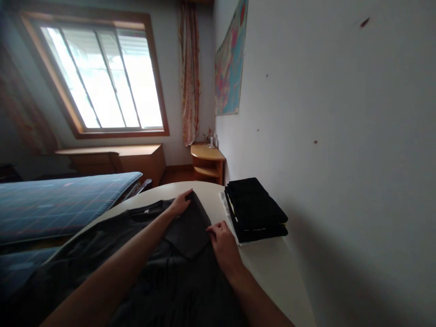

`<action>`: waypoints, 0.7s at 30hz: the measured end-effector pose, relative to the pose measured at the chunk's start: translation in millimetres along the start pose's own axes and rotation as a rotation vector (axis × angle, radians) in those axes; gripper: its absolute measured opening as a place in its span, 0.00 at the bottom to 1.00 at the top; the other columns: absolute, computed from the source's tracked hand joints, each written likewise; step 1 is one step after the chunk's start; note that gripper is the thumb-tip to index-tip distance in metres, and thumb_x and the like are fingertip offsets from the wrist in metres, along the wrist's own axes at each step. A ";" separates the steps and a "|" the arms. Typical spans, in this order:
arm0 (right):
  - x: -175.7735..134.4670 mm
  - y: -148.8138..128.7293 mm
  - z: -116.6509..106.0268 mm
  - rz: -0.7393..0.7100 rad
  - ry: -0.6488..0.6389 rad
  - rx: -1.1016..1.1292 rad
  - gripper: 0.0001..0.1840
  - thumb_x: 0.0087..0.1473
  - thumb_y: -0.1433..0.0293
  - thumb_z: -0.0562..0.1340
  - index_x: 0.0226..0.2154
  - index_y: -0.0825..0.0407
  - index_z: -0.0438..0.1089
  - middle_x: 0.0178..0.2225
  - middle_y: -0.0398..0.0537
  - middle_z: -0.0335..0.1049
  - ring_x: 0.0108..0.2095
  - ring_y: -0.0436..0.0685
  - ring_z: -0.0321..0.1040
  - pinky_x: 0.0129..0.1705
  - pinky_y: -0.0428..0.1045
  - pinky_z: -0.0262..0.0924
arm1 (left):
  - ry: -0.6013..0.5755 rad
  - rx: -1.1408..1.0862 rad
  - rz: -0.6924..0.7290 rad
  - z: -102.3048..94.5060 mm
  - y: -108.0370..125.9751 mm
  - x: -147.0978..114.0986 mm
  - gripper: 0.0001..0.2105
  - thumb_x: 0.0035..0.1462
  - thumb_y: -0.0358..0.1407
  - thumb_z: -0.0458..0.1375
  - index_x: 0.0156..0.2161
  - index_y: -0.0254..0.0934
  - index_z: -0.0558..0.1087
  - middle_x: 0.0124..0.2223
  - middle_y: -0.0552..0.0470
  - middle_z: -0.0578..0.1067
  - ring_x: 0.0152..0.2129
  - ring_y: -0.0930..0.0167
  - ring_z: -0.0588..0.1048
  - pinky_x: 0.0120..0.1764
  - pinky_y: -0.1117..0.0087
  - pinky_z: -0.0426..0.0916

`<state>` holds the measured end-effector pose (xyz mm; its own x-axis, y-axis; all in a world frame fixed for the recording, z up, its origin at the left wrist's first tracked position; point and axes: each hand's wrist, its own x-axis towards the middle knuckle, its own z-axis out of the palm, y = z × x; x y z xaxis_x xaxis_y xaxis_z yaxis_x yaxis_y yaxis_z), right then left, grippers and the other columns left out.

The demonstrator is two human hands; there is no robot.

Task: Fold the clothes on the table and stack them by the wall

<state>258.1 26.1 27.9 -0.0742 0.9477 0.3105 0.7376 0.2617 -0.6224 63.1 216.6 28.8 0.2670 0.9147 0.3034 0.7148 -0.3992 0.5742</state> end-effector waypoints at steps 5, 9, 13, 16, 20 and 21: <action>1.6 24.5 6.8 -0.039 -0.002 -0.072 0.26 0.58 0.81 0.49 0.51 0.52 0.74 0.56 0.55 0.66 0.58 0.58 0.63 0.62 0.53 0.56 | -0.050 0.045 0.049 22.8 5.9 -2.2 0.38 0.53 0.24 0.55 0.69 0.33 0.52 0.69 0.42 0.58 0.65 0.65 0.58 0.66 0.63 0.53; -3.2 31.8 11.8 -0.020 -0.052 -0.173 0.31 0.55 0.84 0.47 0.55 0.56 0.71 0.62 0.55 0.60 0.62 0.57 0.58 0.64 0.52 0.54 | -0.042 0.139 0.012 28.6 11.0 -20.5 0.34 0.57 0.30 0.58 0.68 0.37 0.56 0.69 0.38 0.58 0.66 0.54 0.56 0.64 0.49 0.52; -4.4 21.0 6.0 -0.009 -0.095 -0.305 0.30 0.55 0.84 0.48 0.56 0.56 0.71 0.64 0.56 0.59 0.62 0.60 0.58 0.64 0.54 0.54 | 0.029 0.230 0.028 21.7 26.2 -42.9 0.27 0.61 0.32 0.56 0.65 0.40 0.61 0.70 0.41 0.53 0.66 0.53 0.53 0.64 0.48 0.48; -6.9 6.0 1.4 -0.085 -0.092 -0.353 0.25 0.60 0.77 0.52 0.58 0.50 0.69 0.65 0.53 0.58 0.64 0.62 0.53 0.67 0.60 0.46 | 0.015 0.267 0.068 15.6 36.5 -64.0 0.22 0.62 0.34 0.55 0.62 0.42 0.66 0.67 0.43 0.61 0.63 0.55 0.60 0.62 0.52 0.53; -18.3 -8.0 3.9 -0.217 -0.275 -0.268 0.26 0.65 0.60 0.54 0.64 0.42 0.60 0.68 0.47 0.53 0.68 0.62 0.45 0.69 0.64 0.35 | -0.042 0.294 0.097 9.0 35.4 -98.1 0.20 0.64 0.37 0.53 0.60 0.42 0.68 0.64 0.42 0.66 0.60 0.55 0.64 0.61 0.52 0.57; -21.4 -9.2 5.4 -0.224 -0.338 -0.253 0.28 0.65 0.56 0.54 0.66 0.42 0.57 0.69 0.47 0.51 0.69 0.62 0.43 0.69 0.64 0.34 | -0.056 0.297 0.102 7.2 32.7 -107.0 0.20 0.64 0.39 0.53 0.61 0.42 0.68 0.64 0.42 0.66 0.61 0.55 0.63 0.61 0.52 0.56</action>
<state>249.3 4.5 23.1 -0.4330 0.8905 0.1398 0.8157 0.4531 -0.3596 62.5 106.2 9.7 0.3761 0.8764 0.3008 0.8378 -0.4603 0.2936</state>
